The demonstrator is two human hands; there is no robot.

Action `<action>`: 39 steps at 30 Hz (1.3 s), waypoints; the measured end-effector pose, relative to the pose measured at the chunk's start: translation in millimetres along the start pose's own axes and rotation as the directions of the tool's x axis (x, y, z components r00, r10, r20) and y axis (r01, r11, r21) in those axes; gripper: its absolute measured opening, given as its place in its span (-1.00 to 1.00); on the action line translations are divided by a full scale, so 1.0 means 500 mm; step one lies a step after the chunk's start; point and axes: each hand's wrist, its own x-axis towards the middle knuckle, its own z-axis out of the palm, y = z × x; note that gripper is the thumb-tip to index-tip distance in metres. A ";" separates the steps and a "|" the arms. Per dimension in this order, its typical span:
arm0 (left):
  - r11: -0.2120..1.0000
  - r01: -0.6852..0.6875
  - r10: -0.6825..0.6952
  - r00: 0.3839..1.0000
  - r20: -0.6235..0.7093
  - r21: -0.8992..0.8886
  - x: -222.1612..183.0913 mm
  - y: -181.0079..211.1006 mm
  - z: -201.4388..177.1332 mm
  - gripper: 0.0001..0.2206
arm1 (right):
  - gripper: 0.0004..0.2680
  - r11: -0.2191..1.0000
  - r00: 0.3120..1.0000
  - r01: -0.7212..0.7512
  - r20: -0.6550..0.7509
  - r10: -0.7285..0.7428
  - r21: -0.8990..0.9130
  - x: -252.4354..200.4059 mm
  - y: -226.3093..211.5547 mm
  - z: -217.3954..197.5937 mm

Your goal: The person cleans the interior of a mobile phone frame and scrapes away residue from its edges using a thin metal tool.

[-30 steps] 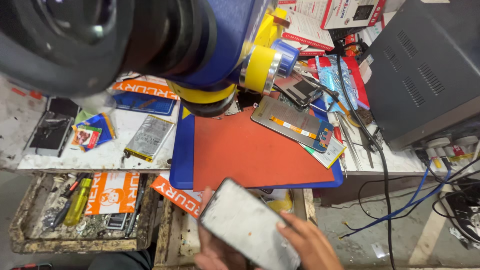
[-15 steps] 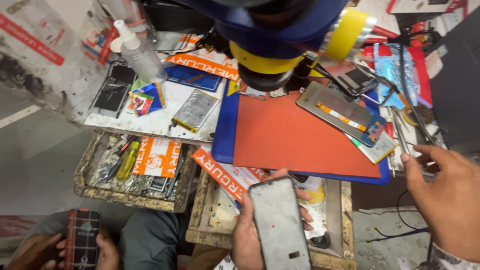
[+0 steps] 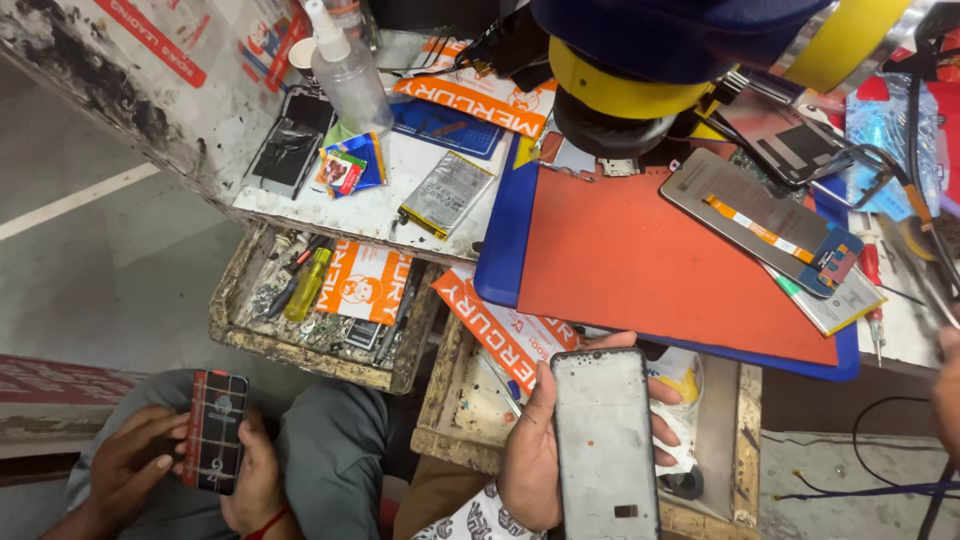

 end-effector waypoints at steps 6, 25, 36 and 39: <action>0.989 -0.091 0.088 0.996 0.025 0.120 -0.030 -0.062 -0.038 -0.54 | -0.83 0.686 0.967 -0.249 0.143 0.210 0.683 -0.155 -0.096 0.001; -0.464 0.740 0.398 0.666 0.632 -0.487 0.332 0.709 0.704 -0.47 | -0.69 0.458 0.987 0.007 0.069 -0.148 0.889 -0.220 -0.423 0.015; -0.515 0.745 0.318 0.625 0.713 -0.423 0.340 0.723 0.692 -0.41 | -0.77 0.799 0.928 0.099 0.235 -0.289 0.593 -0.201 -0.440 -0.021; -0.423 0.766 0.392 0.636 0.665 -0.484 0.336 0.714 0.702 -0.45 | -0.77 0.834 0.905 0.231 0.204 -0.373 0.501 -0.189 -0.450 -0.025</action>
